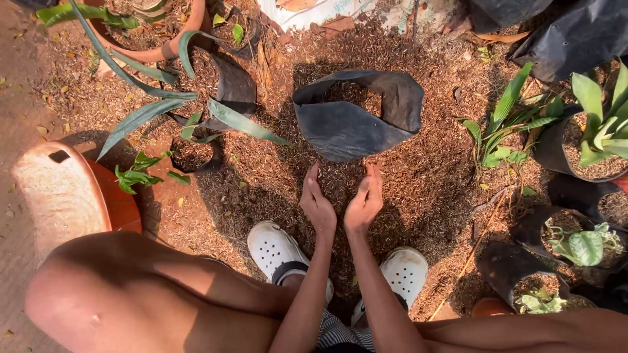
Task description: The person fills a black plastic bag with soil by hand, places a small green plant inside, and packs more soil around the roots to secure it. They then move the potted plant aside and reach for another bag.
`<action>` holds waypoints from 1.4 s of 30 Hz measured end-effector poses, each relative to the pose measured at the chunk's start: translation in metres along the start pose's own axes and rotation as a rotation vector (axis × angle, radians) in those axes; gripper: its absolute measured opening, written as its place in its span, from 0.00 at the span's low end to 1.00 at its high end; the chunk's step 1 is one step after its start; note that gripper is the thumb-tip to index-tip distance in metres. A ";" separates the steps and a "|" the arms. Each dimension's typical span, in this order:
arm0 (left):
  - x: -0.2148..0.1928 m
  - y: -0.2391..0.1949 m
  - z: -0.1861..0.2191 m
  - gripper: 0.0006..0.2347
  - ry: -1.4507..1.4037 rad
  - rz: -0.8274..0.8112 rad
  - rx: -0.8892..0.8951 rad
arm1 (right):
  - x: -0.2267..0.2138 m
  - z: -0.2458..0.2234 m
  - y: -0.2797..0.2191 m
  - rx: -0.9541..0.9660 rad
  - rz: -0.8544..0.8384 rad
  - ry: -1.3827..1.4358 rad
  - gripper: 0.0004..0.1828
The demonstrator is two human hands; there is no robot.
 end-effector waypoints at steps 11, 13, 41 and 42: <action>0.026 -0.033 -0.025 0.20 -0.351 -0.115 -0.405 | -0.004 0.050 -0.024 0.771 0.026 0.372 0.35; 0.031 -0.046 -0.009 0.20 -0.405 -0.161 -0.460 | -0.010 0.030 -0.018 0.846 0.043 0.604 0.32; 0.140 0.104 0.195 0.27 -0.398 -0.443 -0.021 | 0.018 -0.063 0.214 0.473 0.234 0.603 0.46; 0.139 0.104 0.194 0.27 -0.390 -0.428 -0.107 | 0.017 -0.064 0.217 0.441 0.247 0.602 0.46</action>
Point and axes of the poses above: each hand's wrist, its own y-axis towards the middle knuckle, its own x-axis out of the palm, z = x × y, the point moved 9 cm from there along y, towards the middle knuckle, and after that the axes turned 14 degrees about -x, right-handed, at the moved point
